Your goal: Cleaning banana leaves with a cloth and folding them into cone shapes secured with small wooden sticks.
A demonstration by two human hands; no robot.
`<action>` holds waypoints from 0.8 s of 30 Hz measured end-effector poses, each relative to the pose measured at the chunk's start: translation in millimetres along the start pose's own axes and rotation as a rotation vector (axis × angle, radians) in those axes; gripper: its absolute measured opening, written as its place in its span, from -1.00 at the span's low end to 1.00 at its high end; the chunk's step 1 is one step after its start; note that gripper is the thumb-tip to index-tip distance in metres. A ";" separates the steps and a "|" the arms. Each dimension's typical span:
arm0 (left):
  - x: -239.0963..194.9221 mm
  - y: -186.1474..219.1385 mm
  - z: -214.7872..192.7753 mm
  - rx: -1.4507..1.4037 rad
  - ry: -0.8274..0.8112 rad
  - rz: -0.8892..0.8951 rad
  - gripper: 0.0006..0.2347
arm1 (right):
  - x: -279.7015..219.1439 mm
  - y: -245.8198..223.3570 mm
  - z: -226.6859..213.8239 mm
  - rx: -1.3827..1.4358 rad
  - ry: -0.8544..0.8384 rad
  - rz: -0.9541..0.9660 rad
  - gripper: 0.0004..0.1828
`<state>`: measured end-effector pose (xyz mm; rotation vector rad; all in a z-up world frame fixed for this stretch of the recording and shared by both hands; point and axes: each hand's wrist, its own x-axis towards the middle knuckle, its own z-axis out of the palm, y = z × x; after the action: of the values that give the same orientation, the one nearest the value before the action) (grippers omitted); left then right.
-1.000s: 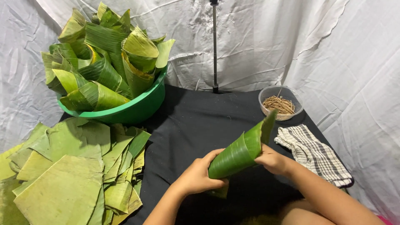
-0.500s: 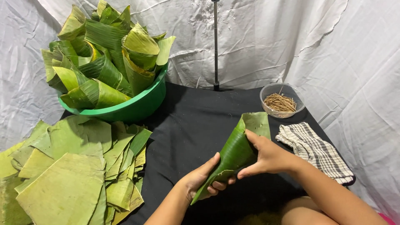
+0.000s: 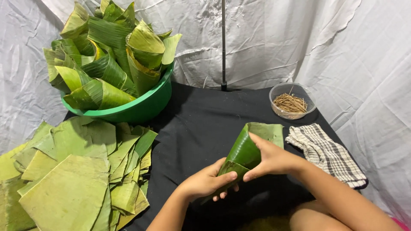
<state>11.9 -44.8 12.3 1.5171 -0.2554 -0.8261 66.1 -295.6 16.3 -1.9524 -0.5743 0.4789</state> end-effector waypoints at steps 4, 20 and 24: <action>7.3 -4.3 1.0 -0.116 -0.044 0.022 -0.58 | 1.9 1.1 0.7 0.068 0.021 0.013 -0.16; 26.6 -26.1 10.3 0.613 0.414 0.548 0.01 | 2.4 -28.0 -7.3 -0.241 -0.260 -0.041 -0.41; 12.6 10.6 20.7 1.353 0.480 0.786 0.03 | 7.1 -33.7 0.6 -0.734 -0.330 -0.078 -0.16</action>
<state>11.2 -70.1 19.8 2.4777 -1.1008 0.5276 65.3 -278.1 45.9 -2.5424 -1.1564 0.6001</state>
